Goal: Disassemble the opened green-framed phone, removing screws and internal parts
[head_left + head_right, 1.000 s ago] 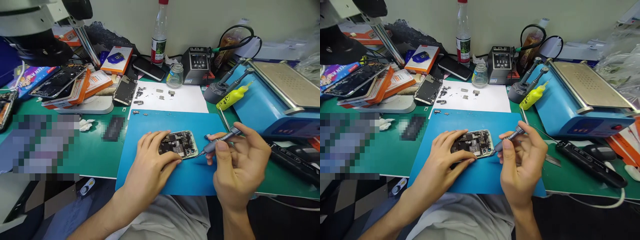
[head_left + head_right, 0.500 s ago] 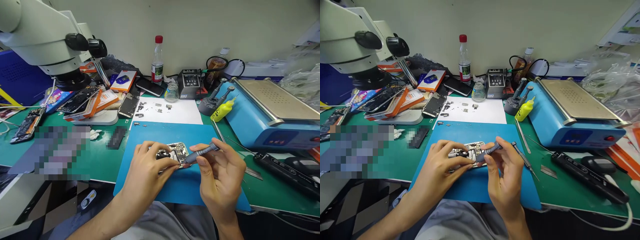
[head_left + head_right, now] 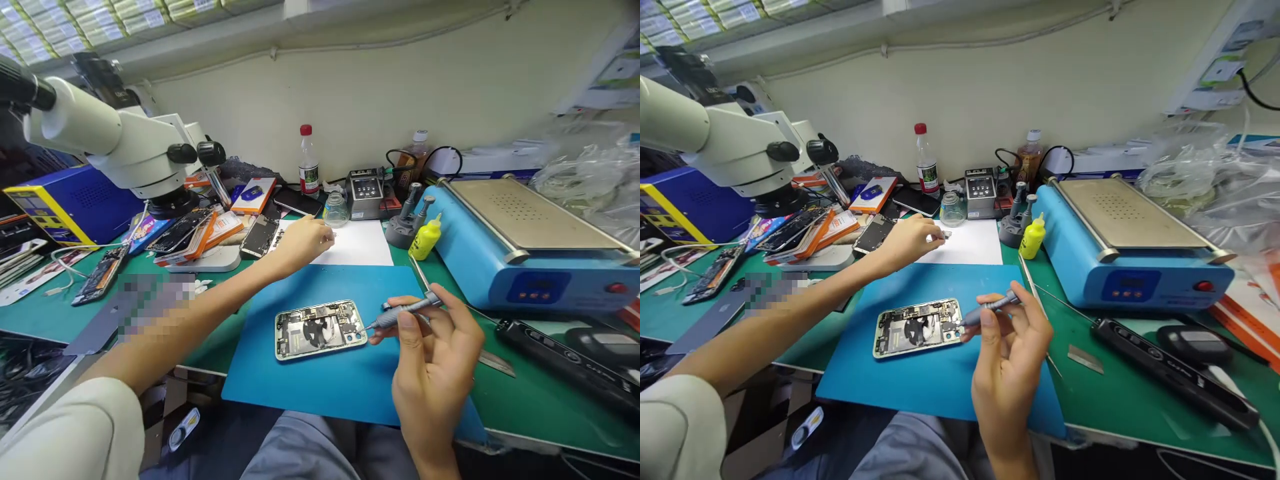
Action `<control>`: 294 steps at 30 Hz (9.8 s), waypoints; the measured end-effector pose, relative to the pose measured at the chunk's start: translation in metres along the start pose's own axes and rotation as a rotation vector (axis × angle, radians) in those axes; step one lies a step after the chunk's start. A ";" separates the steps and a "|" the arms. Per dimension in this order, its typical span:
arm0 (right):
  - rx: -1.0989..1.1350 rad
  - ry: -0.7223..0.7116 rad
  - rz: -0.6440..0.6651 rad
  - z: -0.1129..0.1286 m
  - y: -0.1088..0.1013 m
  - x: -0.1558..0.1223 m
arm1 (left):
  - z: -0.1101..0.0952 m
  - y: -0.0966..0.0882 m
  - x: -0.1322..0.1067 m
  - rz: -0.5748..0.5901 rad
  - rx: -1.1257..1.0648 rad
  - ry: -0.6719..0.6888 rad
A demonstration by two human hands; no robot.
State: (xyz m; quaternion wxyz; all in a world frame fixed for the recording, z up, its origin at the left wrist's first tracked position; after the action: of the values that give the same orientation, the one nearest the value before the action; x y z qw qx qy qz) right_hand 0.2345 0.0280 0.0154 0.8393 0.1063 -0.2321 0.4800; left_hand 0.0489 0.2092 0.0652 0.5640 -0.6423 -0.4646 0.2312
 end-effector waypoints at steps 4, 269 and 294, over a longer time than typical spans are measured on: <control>0.003 0.020 0.010 -0.001 -0.002 -0.001 | 0.005 0.027 0.024 0.074 0.080 0.021; -0.667 -0.403 0.296 0.001 0.024 -0.007 | -0.048 0.034 -0.186 -0.263 -0.826 -0.147; -0.677 -0.522 0.300 0.007 0.023 -0.006 | -0.050 0.035 -0.184 -0.265 -0.793 -0.119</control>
State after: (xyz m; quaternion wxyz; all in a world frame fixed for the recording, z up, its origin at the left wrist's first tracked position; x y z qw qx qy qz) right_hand 0.2100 0.0326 0.0169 0.6612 -0.0916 -0.5929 0.4505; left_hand 0.0164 0.0284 0.0036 0.2702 -0.7297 -0.6281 -0.0033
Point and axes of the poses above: each hand's wrist, its own x-axis towards the middle knuckle, its own y-axis out of the palm, z = x × y, the point moved 4 cm from there along x, towards the middle knuckle, and after that the axes turned 12 degrees about -x, right-handed, at the moved point
